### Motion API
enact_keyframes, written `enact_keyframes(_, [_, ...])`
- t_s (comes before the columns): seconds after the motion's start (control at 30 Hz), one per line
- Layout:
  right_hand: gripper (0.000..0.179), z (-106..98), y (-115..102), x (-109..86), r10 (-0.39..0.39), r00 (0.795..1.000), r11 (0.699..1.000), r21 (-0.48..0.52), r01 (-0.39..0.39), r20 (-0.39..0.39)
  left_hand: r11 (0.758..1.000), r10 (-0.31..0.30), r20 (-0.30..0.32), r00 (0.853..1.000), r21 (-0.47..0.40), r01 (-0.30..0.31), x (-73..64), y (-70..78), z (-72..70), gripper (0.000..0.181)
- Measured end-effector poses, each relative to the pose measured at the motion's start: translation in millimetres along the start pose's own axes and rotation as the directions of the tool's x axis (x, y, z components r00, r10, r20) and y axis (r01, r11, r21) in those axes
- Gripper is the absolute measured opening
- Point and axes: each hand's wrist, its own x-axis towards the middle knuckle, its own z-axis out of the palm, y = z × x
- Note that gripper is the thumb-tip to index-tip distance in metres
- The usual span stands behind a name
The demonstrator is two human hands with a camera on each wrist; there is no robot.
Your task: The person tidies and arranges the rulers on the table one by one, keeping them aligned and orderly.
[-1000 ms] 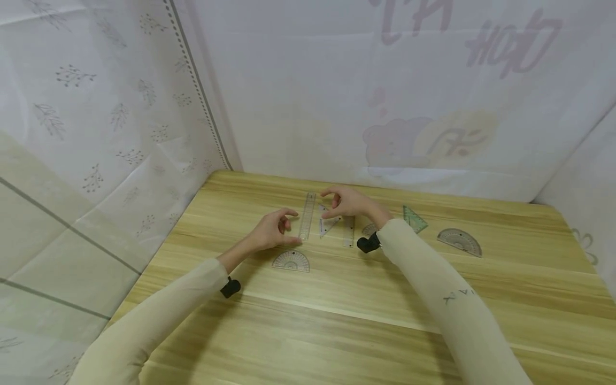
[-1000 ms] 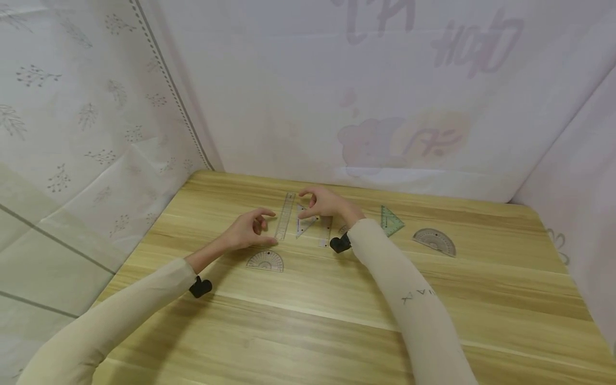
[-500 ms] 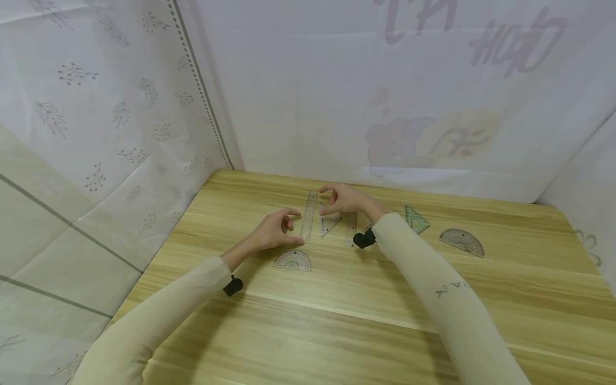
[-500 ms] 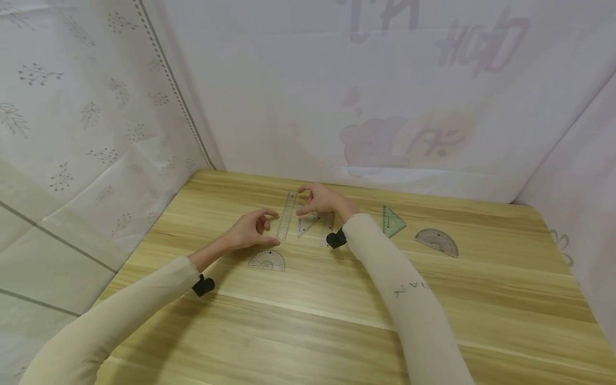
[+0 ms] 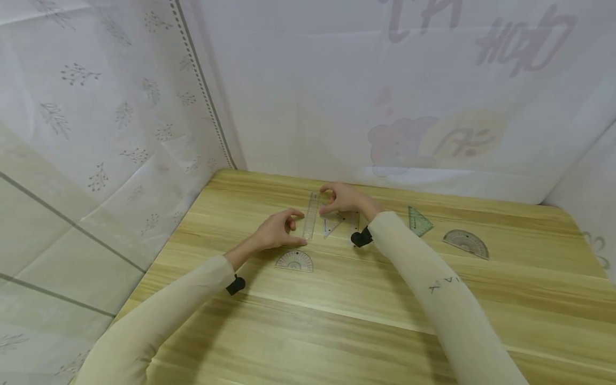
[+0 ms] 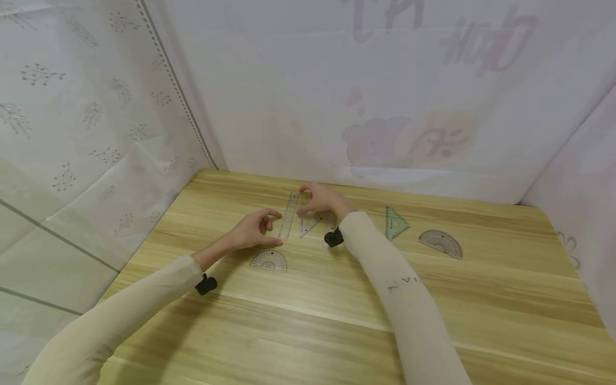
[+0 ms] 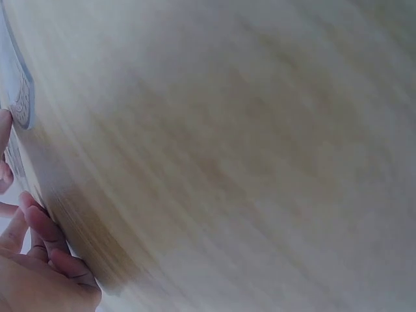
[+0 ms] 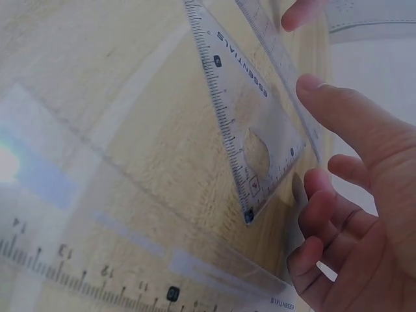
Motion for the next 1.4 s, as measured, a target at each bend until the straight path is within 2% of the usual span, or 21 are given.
enact_keyframes(0.27, [0.075,-0.9,-0.5,4.5,0.016,1.0,1.0,-0.016,-0.016,0.006,0.999,-0.021,0.01,1.0,0.029,0.021,0.3,5.0,-0.8,0.076])
enact_keyframes(1.07, [0.08,0.4,-4.4,6.2,0.064,0.998,0.997,-0.04,-0.063,0.026,0.997,-0.045,0.017,0.999,0.067,0.044,2.2,4.5,1.3,0.076])
enact_keyframes(1.4, [0.079,0.8,-6.7,9.2,0.073,0.997,0.993,-0.096,-0.071,0.018,0.996,-0.056,0.007,0.998,0.069,0.055,4.0,3.8,0.8,0.076])
